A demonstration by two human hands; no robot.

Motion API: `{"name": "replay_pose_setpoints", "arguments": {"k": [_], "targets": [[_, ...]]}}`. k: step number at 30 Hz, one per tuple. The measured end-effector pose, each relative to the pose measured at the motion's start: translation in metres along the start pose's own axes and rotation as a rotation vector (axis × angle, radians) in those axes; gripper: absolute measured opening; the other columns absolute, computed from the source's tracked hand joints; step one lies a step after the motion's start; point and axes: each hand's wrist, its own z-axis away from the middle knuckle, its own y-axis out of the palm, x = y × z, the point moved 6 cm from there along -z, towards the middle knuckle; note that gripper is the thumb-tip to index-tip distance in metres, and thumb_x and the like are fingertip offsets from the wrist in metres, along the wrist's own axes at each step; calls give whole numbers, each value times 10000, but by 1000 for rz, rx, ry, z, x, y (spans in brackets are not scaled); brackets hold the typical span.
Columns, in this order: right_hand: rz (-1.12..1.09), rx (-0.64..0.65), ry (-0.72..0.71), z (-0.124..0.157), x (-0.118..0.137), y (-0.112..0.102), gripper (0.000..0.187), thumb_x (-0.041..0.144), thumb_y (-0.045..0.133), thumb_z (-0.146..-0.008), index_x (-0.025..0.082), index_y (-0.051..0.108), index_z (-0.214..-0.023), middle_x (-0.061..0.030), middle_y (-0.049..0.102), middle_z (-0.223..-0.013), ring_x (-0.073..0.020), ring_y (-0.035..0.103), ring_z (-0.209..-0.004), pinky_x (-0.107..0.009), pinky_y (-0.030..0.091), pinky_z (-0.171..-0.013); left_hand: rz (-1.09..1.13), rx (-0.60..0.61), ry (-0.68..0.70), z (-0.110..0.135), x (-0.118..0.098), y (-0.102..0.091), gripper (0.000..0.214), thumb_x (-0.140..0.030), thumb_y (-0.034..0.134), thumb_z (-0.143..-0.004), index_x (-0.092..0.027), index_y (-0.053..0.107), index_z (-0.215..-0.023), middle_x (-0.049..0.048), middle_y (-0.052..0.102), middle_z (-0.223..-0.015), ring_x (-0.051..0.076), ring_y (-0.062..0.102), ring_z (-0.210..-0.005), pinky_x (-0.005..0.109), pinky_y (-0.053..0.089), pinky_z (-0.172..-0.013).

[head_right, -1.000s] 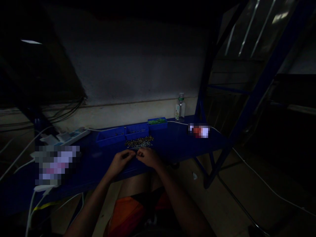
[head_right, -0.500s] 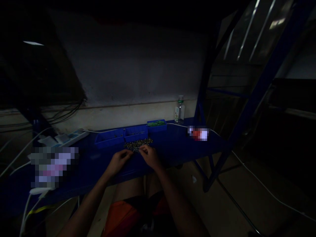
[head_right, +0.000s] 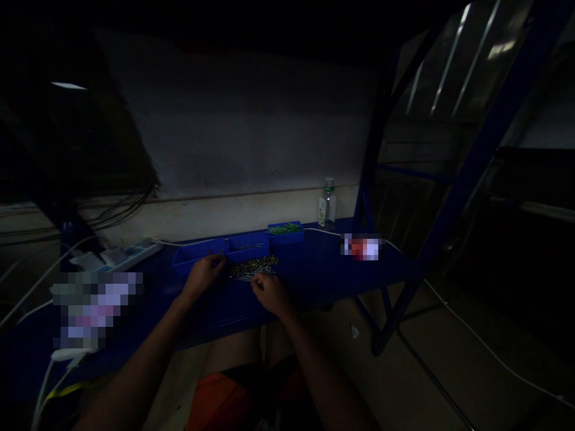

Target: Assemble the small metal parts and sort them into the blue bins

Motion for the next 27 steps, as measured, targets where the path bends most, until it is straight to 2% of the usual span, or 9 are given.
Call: {"name": "replay_pose_setpoints", "arguments": {"k": [4, 8, 13, 16, 18, 21, 25, 27], "targets": [[30, 24, -17, 1, 4, -2, 121, 232, 477, -826, 220, 596, -842, 9, 655, -766, -107, 592, -675, -181, 398, -618, -64, 88, 45, 19, 12, 19, 265, -303, 497, -781, -189, 637, -975, 80, 670, -994, 227, 608, -915, 253, 424, -773], [56, 23, -7, 2, 4, -4, 136, 244, 469, -835, 212, 601, -846, 2, 654, -771, -108, 587, -668, -182, 391, -608, -70, 106, 59, 17, 6, 26, 266, -277, 485, -784, -175, 638, -976, 103, 667, -997, 229, 611, -902, 257, 424, -768], [60, 28, -21, 2, 4, -3, 130, 239, 469, -834, 209, 595, -849, 5, 650, -762, -103, 581, -658, -178, 383, -597, -43, 107, 57, 18, 3, 20, 223, -268, 490, -776, -169, 649, -895, 93, 685, -926, 218, 624, -840, 244, 427, -732], [63, 20, -19, 2, 4, -3, 133, 244, 464, -839, 209, 593, -847, 3, 651, -774, -104, 582, -664, -180, 384, -601, 28, 77, 32, 30, 5, 9, 237, -324, 481, -786, -169, 647, -854, 78, 691, -865, 209, 628, -772, 244, 432, -678], [59, 11, -24, 3, 5, -3, 136, 255, 461, -845, 213, 591, -849, 3, 651, -771, -107, 583, -665, -183, 386, -602, 139, 16, -6, 42, 4, 1, 290, -388, 459, -800, -170, 638, -870, 69, 690, -861, 200, 625, -744, 245, 437, -646], [52, 9, -57, 4, 8, -3, 134, 276, 468, -849, 218, 589, -853, 2, 650, -785, -114, 587, -687, -192, 394, -623, 296, -42, -17, 60, -11, 0, 317, -420, 480, -787, -166, 628, -904, 68, 685, -917, 200, 618, -807, 250, 446, -686], [31, 25, -61, 3, 10, -3, 155, 287, 457, -863, 219, 591, -899, -7, 655, -823, -124, 595, -743, -206, 403, -676, 429, 83, 104, 77, -44, 22, 290, -400, 514, -771, -168, 640, -892, 47, 687, -877, 194, 617, -801, 262, 448, -722], [34, 47, -67, 3, 11, -3, 167, 283, 450, -868, 213, 600, -895, -15, 657, -846, -129, 596, -785, -212, 400, -708, 465, 123, 161, 82, -54, 31, 276, -383, 510, -776, -169, 644, -887, 37, 684, -853, 183, 614, -772, 260, 448, -718]]}}
